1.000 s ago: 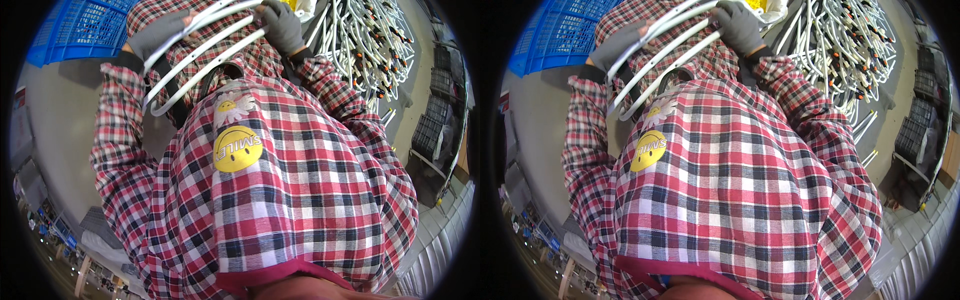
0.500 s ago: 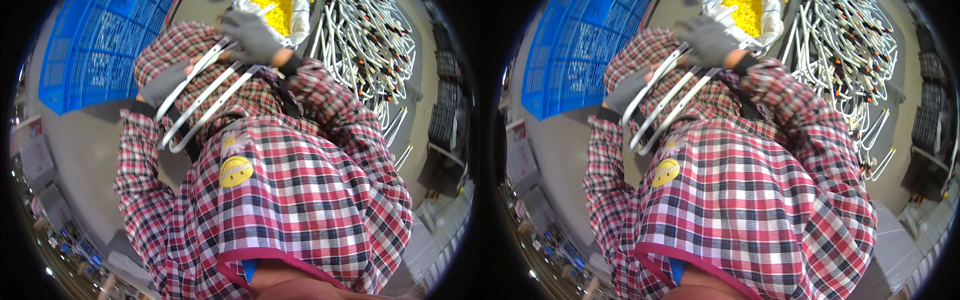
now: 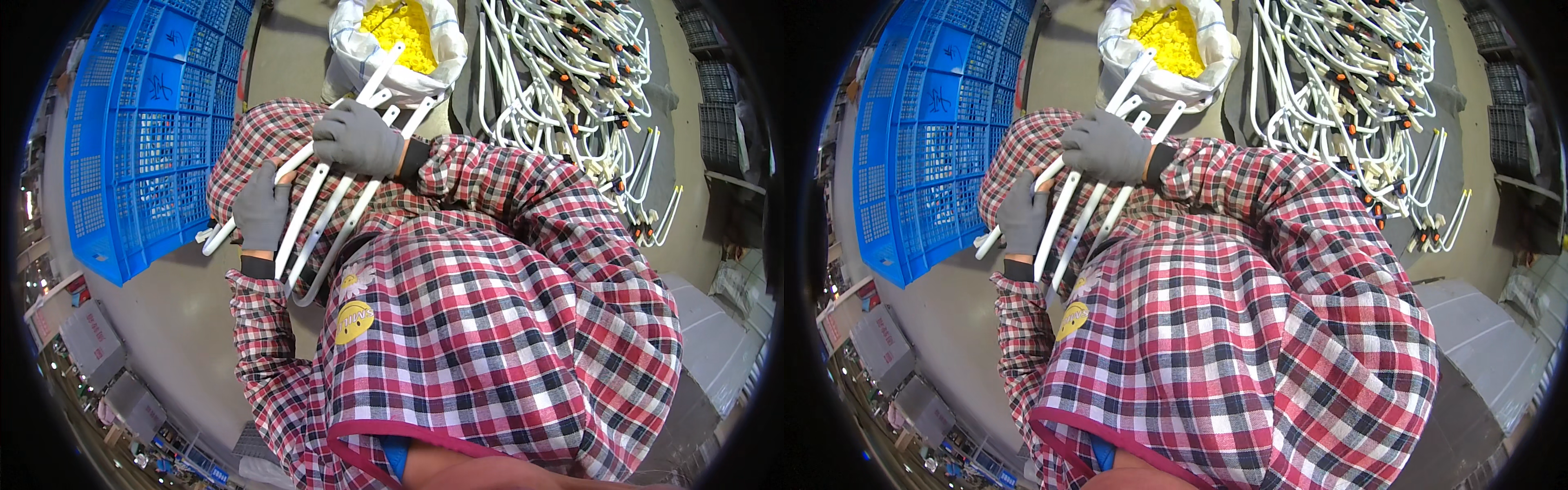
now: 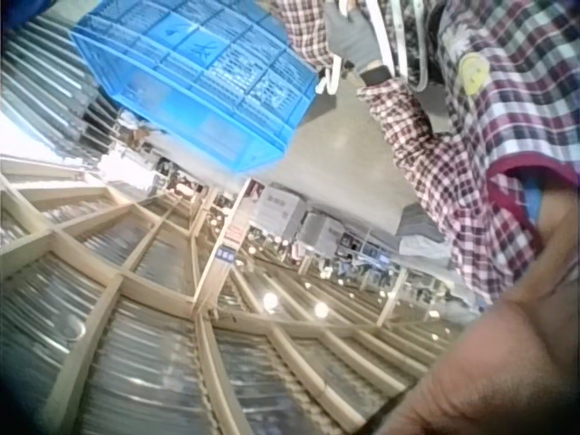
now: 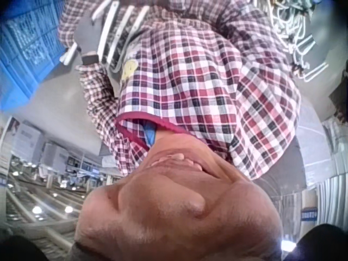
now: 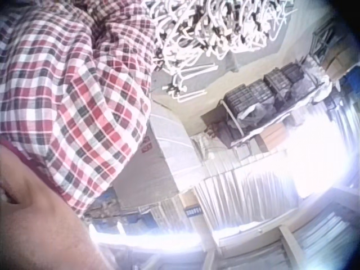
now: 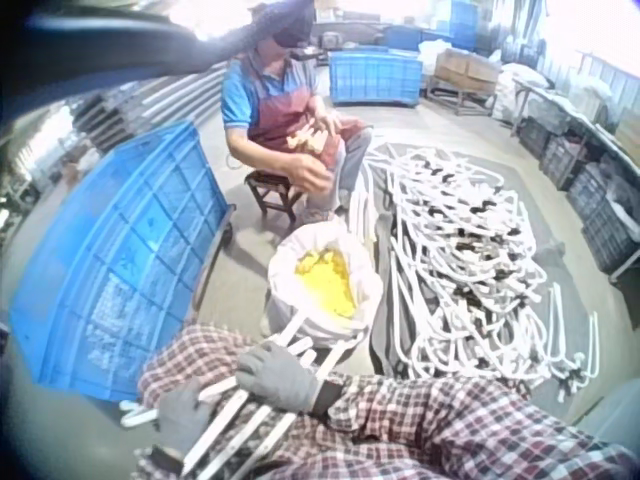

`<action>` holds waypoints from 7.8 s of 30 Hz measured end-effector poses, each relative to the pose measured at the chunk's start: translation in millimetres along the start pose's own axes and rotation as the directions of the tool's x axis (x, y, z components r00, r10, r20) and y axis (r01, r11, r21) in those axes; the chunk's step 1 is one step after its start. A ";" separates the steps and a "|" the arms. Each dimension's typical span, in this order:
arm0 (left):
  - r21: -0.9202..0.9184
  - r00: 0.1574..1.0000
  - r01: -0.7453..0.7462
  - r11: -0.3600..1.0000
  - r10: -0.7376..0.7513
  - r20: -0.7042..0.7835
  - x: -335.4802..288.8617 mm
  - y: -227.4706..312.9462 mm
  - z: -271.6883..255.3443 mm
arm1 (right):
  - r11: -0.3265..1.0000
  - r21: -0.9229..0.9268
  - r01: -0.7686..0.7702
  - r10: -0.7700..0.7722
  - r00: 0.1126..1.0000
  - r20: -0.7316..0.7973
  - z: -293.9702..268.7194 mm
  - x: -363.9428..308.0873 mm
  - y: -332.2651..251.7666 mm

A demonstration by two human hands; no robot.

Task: The person repeatedly picks up white plastic rods and yellow plastic caps, then presses the caps onto the rod ends. Finished assemblies are placed into a blue plastic crate. The person works continuously at a seated workstation in a factory setting.

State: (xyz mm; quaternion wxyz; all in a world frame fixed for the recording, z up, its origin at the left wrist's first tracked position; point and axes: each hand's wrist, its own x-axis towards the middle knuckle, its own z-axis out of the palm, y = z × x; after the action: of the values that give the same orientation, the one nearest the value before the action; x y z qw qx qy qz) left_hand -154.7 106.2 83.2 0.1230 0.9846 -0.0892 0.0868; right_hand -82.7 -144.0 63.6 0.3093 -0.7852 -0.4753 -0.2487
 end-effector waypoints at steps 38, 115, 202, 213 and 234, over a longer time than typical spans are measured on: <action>0.220 0.880 -0.186 0.958 0.262 -0.396 74.2 94.5 -23.9 | 0.317 0.534 -0.783 0.948 0.260 -0.182 28.0 -27.5 318.7; 0.216 0.954 0.034 0.976 0.033 -0.297 90.3 91.2 10.3 | 0.998 -0.037 0.060 -0.012 0.663 0.749 -96.2 116.3 138.8; 0.089 0.972 0.053 0.995 -0.031 -0.233 71.6 130.4 -20.7 | -0.232 0.212 -0.949 0.306 0.136 0.942 -6.0 93.0 111.9; -0.018 0.993 0.078 0.997 -0.079 -0.090 79.9 151.3 -54.2 | 0.461 0.576 -0.675 0.198 0.711 0.675 -24.4 66.3 207.1; 0.292 0.999 -0.025 0.956 0.032 -0.019 55.9 139.1 -61.0 | 0.567 -0.485 -0.666 0.787 0.264 0.557 7.3 -67.9 250.4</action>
State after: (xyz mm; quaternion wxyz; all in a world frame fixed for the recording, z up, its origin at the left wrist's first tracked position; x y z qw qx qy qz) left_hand -137.0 -19.4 183.8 -0.0237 0.9895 -0.0881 0.1121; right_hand 114.7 -268.3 -50.3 0.1107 -0.9618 -0.1194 0.2201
